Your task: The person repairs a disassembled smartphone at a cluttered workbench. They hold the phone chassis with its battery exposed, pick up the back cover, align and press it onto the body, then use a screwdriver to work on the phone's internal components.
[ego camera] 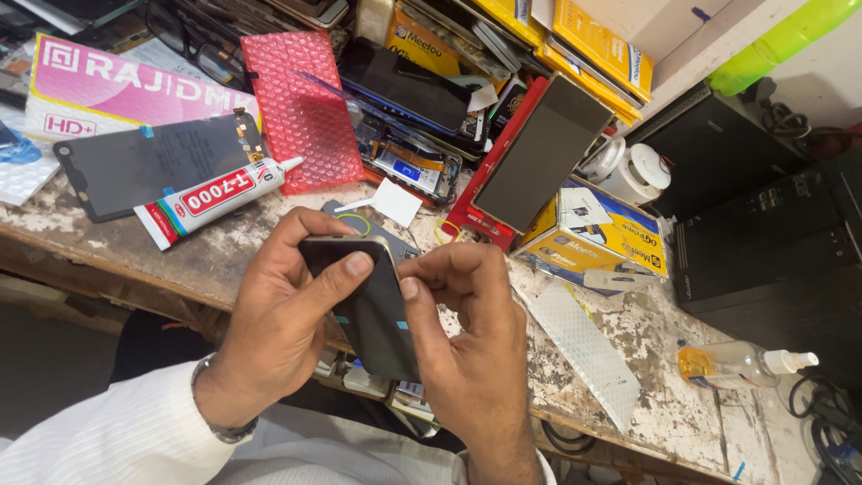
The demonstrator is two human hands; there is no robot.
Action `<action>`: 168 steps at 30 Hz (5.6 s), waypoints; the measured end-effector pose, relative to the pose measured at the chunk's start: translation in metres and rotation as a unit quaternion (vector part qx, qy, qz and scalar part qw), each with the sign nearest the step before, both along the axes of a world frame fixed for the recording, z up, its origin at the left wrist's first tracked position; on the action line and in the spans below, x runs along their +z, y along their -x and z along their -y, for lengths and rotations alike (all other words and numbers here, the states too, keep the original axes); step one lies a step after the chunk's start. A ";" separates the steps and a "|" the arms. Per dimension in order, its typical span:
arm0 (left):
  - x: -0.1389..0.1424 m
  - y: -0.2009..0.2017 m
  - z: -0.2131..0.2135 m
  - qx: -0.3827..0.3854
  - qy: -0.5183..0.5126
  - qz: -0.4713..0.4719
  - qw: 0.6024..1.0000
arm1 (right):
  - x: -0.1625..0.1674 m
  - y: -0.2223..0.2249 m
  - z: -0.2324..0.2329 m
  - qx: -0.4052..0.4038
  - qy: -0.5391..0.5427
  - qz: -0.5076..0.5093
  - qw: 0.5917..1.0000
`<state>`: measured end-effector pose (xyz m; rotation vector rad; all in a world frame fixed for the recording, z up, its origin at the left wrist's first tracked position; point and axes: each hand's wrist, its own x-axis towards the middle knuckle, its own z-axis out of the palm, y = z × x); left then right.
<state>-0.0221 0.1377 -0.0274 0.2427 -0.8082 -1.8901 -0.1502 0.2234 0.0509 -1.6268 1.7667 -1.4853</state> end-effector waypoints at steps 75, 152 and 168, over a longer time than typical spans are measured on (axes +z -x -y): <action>0.013 -0.038 0.064 -0.263 0.381 -0.017 0.886 | -0.030 -0.022 -0.019 0.123 0.180 -0.226 0.949; 0.025 0.001 -0.006 -0.016 0.052 0.098 0.994 | 0.001 0.000 -0.008 -0.040 0.082 -0.068 0.994; 0.029 0.003 -0.007 -0.060 0.045 0.128 0.989 | -0.006 0.007 -0.008 -0.010 0.068 0.044 0.997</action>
